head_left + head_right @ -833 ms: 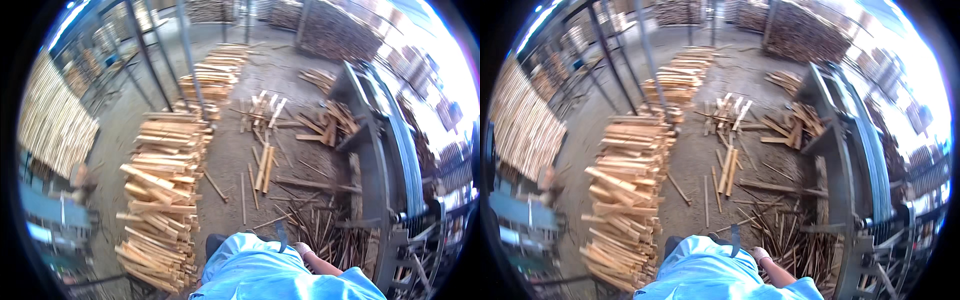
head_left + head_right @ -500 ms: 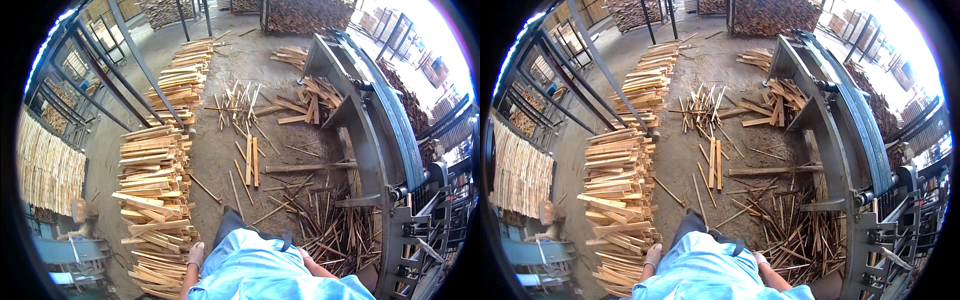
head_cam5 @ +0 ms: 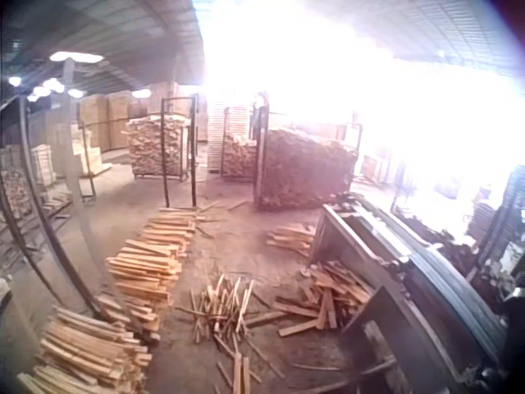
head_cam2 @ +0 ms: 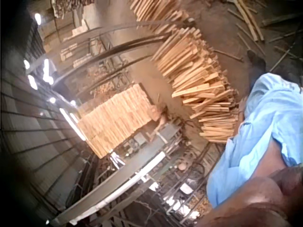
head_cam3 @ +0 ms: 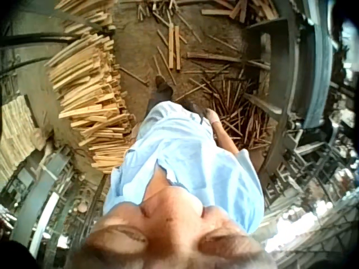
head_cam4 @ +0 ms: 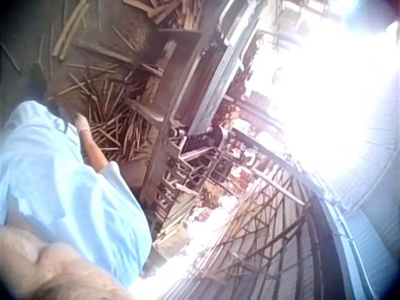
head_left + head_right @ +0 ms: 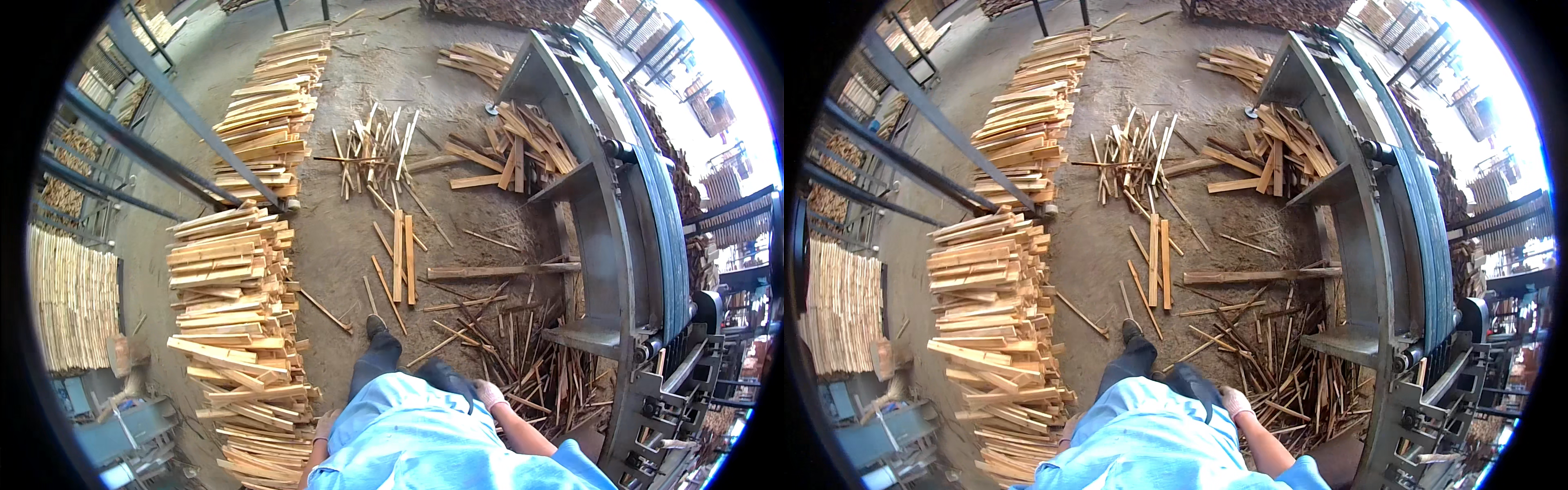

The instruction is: The person gathers scattered wooden planks from the floor of a workshop and arranges them into neat stacks. The worker repeatedly picks up bundles of wood, aligns them, and places them onto a growing pile, clearing the surrounding area.

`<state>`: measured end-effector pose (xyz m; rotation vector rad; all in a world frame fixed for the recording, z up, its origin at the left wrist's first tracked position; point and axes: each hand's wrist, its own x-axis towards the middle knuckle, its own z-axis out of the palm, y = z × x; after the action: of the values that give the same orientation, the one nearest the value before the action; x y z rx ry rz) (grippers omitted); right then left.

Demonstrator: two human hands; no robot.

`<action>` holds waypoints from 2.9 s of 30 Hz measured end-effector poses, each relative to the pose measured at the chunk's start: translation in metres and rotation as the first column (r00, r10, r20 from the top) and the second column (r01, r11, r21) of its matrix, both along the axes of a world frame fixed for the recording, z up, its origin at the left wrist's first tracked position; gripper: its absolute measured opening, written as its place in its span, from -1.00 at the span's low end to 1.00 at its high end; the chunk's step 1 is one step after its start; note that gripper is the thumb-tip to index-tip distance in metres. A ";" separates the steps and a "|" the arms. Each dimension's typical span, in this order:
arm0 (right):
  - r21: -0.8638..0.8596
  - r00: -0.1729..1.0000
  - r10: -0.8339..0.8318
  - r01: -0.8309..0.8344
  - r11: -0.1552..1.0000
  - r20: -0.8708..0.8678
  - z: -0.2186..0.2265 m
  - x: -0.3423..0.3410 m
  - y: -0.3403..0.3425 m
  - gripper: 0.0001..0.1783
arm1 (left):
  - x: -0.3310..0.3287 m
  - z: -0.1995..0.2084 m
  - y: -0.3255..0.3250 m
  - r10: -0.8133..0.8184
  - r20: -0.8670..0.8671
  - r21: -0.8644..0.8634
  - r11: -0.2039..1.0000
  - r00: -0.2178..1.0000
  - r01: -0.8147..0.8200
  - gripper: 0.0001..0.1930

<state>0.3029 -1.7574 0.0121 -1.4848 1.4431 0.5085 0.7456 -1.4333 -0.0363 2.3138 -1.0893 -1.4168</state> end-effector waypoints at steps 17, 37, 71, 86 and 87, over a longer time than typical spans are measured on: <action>-0.030 0.917 -0.347 0.348 0.937 -0.195 0.048 0.018 -0.154 -0.35 | 0.015 0.109 -0.394 0.477 -0.101 0.093 0.878 0.873 -0.469 -0.39; 0.129 0.768 -0.561 0.618 0.776 -0.309 0.002 0.063 -0.183 -0.06 | -0.089 -0.421 -0.594 0.201 0.615 0.216 0.887 0.762 -0.408 0.24; 0.693 -0.156 -0.958 0.719 0.058 0.242 0.086 0.226 -0.133 -0.61 | -0.021 0.067 -0.557 0.473 -0.829 0.444 0.881 0.298 -0.163 -0.47; 0.651 -0.036 -0.859 0.668 0.360 0.511 0.160 0.235 -0.090 -0.40 | -0.017 0.183 -0.503 0.215 -0.903 0.225 0.974 0.373 -0.016 -0.37; 0.606 0.039 -0.833 0.668 0.432 0.551 0.165 0.227 -0.089 -0.40 | -0.018 0.186 -0.498 0.212 -0.888 0.231 0.973 0.408 -0.002 -0.38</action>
<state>0.5302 -1.8468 0.1776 -0.3783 1.0925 -0.7056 0.7277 -1.9316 0.1495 1.1733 -0.4169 -2.3351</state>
